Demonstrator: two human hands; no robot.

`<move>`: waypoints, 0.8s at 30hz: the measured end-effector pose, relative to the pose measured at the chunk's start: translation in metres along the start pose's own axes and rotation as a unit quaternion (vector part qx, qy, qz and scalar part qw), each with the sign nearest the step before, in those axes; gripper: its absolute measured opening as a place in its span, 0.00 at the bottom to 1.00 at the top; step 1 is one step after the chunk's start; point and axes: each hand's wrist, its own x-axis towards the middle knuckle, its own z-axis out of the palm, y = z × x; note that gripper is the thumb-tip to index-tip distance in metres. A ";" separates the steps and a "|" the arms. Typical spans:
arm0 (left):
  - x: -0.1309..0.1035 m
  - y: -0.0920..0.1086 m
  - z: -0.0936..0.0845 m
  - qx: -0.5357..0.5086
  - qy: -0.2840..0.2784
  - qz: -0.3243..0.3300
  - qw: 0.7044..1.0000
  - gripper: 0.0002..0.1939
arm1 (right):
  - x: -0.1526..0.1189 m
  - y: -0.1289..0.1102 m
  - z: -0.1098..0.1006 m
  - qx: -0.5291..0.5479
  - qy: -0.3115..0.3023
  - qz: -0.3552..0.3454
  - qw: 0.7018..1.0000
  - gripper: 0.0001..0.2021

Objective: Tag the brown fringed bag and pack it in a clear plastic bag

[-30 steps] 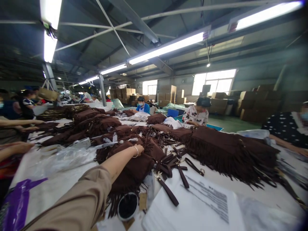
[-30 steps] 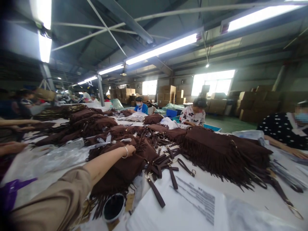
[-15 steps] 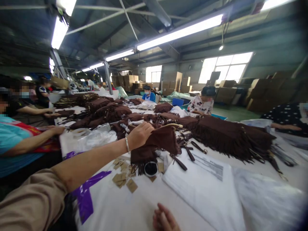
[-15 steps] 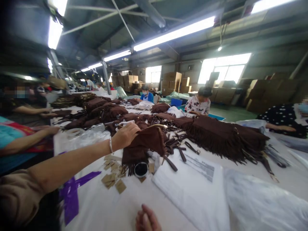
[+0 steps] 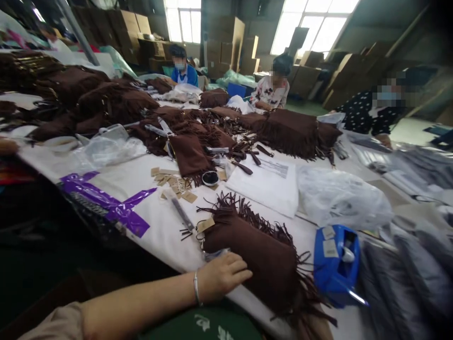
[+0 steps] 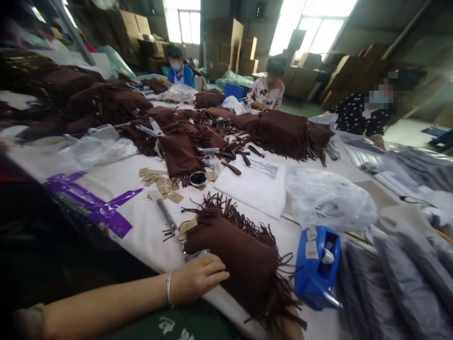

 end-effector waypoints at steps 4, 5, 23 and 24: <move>-0.019 -0.038 -0.040 0.047 0.008 -0.058 0.997 0.15 | 0.019 -0.010 0.008 0.000 0.041 0.046 0.998 0.20; -0.026 -0.047 -0.049 0.052 0.001 -0.079 0.996 0.15 | 0.026 -0.014 0.006 0.011 0.066 0.055 0.996 0.24; -0.088 -0.037 -0.057 -0.175 0.158 -0.277 0.931 0.11 | -0.008 -0.024 0.154 -0.469 -0.236 -0.356 0.773 0.27; -0.090 -0.052 -0.061 -0.140 0.164 -0.287 0.934 0.10 | -0.007 -0.020 0.156 -0.493 -0.243 -0.368 0.750 0.28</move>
